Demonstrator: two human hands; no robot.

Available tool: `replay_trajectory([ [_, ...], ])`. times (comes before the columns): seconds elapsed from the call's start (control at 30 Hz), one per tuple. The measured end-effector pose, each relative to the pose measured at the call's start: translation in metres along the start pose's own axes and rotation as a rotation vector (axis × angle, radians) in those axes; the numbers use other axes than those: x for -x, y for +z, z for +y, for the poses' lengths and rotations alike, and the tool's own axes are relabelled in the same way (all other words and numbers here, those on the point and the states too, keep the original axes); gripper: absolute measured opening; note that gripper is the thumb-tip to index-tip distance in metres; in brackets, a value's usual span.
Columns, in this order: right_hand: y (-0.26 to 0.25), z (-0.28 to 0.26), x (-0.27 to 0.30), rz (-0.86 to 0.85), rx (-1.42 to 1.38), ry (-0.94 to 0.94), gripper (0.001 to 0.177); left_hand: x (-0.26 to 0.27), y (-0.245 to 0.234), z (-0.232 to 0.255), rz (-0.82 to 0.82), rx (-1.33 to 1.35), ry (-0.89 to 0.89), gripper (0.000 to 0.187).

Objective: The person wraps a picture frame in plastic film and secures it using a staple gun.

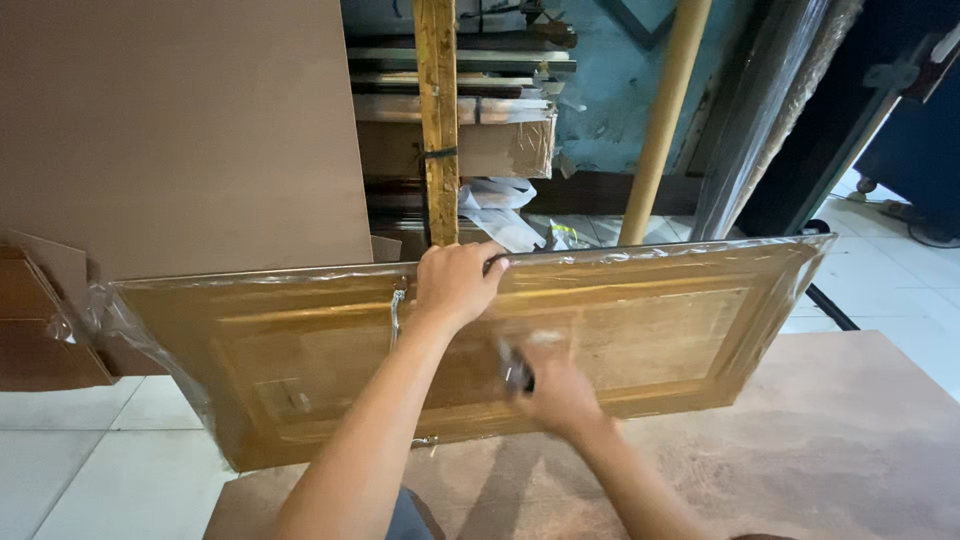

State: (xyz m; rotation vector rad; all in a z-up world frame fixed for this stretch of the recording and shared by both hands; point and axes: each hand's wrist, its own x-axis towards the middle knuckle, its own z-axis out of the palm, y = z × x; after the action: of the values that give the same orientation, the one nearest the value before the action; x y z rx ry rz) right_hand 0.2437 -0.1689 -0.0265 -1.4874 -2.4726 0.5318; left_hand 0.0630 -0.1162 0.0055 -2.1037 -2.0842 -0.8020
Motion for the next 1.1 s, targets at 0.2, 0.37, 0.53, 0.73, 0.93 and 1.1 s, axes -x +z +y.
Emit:
replay_trajectory([
  [0.2,0.214,0.156,0.008,-0.326,0.369,-0.014,0.072,-0.007,0.014,-0.002,0.037,-0.008,-0.008,0.04],
  [0.37,0.369,0.298,-0.005,-0.087,0.457,0.249,0.035,0.0,0.02,-0.012,0.121,-0.037,0.119,0.038],
  [0.53,0.418,0.346,-0.013,0.216,0.288,0.31,0.027,0.034,-0.026,-0.005,0.072,-0.049,0.161,0.086],
  [0.73,0.301,0.263,-0.015,0.635,-0.233,-0.108,0.041,0.101,-0.093,-0.094,0.094,-0.549,-0.217,0.099],
  [0.93,0.017,0.127,-0.033,1.13,0.037,-0.311,0.053,0.145,-0.105,-0.184,0.036,-0.561,-0.327,0.092],
  [1.1,-0.118,0.072,-0.055,-0.021,0.524,-0.068,0.085,0.146,-0.126,-0.174,0.071,-0.569,-0.263,0.053],
])
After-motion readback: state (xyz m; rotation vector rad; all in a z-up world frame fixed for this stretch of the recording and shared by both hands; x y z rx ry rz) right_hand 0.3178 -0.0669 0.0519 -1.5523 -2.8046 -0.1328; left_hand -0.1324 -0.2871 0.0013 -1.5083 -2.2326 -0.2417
